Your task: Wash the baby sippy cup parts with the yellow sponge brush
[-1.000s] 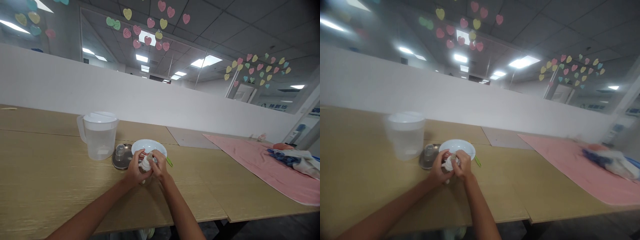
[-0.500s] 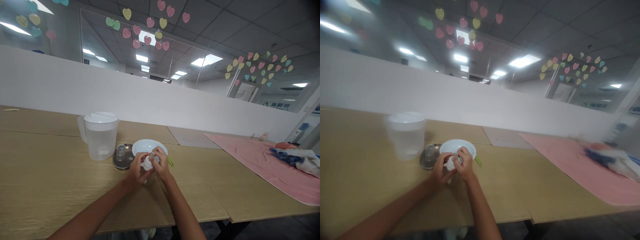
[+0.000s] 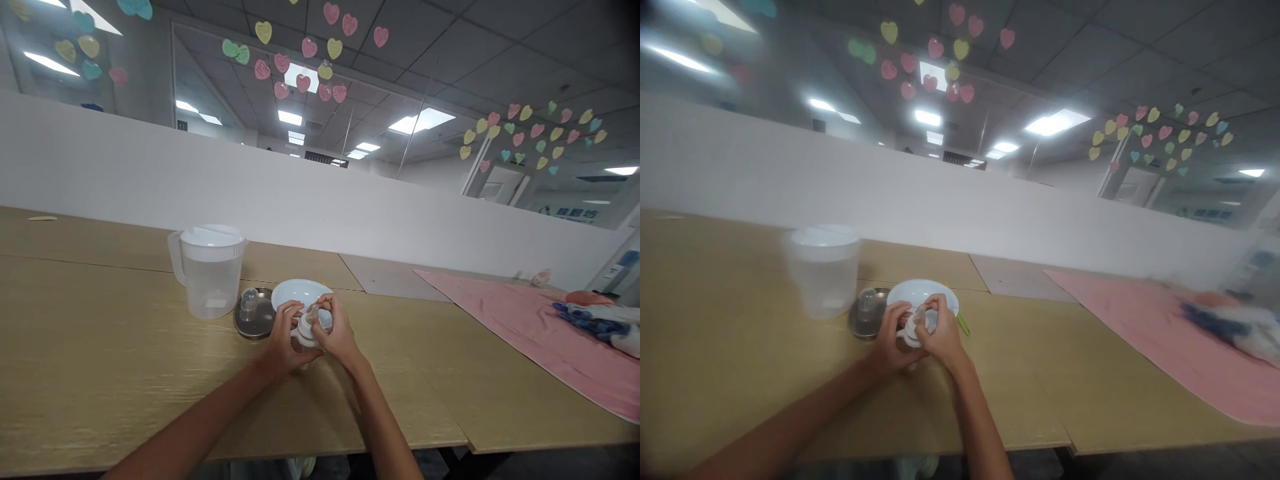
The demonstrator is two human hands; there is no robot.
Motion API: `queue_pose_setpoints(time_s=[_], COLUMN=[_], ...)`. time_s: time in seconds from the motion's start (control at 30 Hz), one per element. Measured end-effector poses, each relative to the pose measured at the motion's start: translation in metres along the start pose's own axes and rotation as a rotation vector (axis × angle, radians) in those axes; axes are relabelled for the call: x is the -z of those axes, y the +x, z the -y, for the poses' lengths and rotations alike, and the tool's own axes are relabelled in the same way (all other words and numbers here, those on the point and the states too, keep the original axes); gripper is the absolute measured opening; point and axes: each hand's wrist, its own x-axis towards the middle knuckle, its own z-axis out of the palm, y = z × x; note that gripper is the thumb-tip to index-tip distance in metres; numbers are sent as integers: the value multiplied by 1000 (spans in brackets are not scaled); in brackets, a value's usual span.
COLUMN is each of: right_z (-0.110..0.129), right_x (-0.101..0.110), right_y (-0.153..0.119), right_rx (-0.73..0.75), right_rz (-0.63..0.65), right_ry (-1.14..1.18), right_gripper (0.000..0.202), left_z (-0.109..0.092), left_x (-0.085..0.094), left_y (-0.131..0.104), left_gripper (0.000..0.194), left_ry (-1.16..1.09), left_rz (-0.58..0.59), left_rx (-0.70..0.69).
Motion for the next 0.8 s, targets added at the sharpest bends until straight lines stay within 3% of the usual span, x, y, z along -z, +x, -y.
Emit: queue_pose_setpoints(time_s=[0.17, 0.4, 0.53, 0.67, 0.8], right_z=[12, 13, 12, 20, 41], right_x=[-1, -8, -13, -22, -42], right_y=[-13, -17, -17, -26, -41], right_rx=[-93, -118, -167, -231, -292], right_rz=[-50, 18, -20, -182, -350], right_ry=[-30, 248, 273, 160, -190], right_gripper=[25, 19, 18, 20, 28], left_z=[-4, -7, -8, -11, -12], left_x=[-1, 2, 2, 4, 6], left_y=[0, 4, 4, 5, 5], left_gripper=[76, 74, 69, 64, 46], left_ry=[-100, -144, -117, -100, -78], left_rz=[-15, 25, 45, 53, 63], left_rx=[50, 107, 116, 157, 173])
